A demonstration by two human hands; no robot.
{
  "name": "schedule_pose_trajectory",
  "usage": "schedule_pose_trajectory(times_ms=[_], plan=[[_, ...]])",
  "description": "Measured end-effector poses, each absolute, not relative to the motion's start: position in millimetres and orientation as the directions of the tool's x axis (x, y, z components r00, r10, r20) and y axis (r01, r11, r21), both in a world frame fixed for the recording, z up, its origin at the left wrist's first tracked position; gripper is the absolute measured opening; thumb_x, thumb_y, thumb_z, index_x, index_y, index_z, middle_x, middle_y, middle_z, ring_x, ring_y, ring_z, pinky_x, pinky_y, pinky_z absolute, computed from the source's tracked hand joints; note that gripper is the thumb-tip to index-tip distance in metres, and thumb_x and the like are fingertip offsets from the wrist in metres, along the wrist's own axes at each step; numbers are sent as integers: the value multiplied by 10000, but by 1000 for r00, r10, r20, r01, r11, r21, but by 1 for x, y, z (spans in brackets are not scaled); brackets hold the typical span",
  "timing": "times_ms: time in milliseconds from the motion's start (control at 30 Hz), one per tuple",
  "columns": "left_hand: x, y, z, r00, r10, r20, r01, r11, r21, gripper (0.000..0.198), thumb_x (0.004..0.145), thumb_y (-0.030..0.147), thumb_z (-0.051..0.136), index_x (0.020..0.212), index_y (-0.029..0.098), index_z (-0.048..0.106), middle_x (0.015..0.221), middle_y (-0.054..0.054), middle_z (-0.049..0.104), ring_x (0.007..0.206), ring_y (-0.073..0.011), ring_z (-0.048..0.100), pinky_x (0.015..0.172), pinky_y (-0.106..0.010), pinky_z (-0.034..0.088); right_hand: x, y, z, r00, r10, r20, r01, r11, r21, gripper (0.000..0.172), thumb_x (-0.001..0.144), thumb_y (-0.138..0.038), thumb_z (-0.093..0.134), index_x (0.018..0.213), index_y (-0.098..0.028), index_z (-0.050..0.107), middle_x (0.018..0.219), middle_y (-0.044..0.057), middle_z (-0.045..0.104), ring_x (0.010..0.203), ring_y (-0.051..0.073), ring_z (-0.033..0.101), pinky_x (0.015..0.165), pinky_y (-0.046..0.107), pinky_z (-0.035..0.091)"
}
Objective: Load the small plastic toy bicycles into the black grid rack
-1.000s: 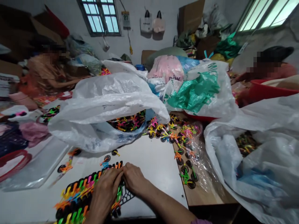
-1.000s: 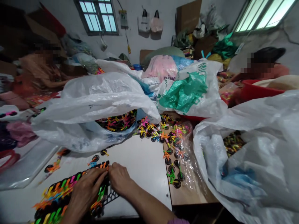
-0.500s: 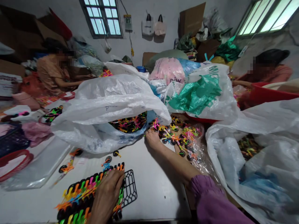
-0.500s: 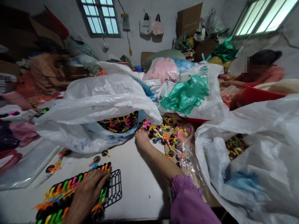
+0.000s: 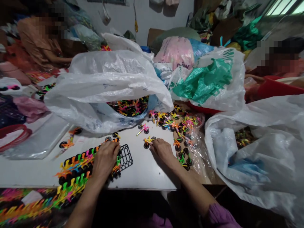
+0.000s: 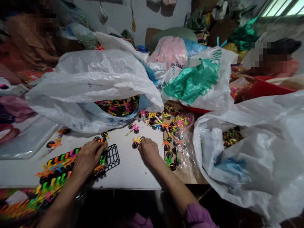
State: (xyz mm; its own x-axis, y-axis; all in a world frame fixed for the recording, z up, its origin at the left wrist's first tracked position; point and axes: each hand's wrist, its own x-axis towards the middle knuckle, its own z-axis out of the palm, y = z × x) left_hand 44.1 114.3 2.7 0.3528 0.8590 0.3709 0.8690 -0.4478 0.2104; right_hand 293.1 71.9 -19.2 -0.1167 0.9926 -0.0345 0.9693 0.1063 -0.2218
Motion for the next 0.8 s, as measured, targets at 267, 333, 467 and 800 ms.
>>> schedule_pose_trajectory(times_ms=[267,333,467,800], plan=[[50,107,21,339,869,360,885,-424,192,203,857,270,431,902,168,601,855,-71,624,843,-221,557,781,-339,434,260,87,-11,-24,993,-113,833,-43,-552,206,843,-327,473,880,-162,590,760,48,626,662,159,552,593,247,359],[48,96,32,317,859,401,881,-423,210,216,861,264,435,961,156,593,906,-76,623,882,-216,554,811,-338,433,242,80,-11,-75,994,-78,675,-7,-738,175,802,-281,501,901,-167,590,705,7,608,599,124,519,559,217,345],[41,63,40,373,864,337,820,-477,317,204,873,241,430,978,158,585,896,-56,626,861,-176,560,803,-308,449,202,62,-30,-137,990,-9,443,53,-895,104,745,-198,521,813,-148,582,711,5,587,617,117,500,566,206,357],[48,37,12,407,850,334,796,-510,327,223,853,243,474,1051,163,538,941,-63,632,912,-196,573,847,-355,455,189,55,-51,-289,948,132,528,273,-804,142,766,-86,416,825,-171,513,802,19,499,688,135,473,621,231,369]])
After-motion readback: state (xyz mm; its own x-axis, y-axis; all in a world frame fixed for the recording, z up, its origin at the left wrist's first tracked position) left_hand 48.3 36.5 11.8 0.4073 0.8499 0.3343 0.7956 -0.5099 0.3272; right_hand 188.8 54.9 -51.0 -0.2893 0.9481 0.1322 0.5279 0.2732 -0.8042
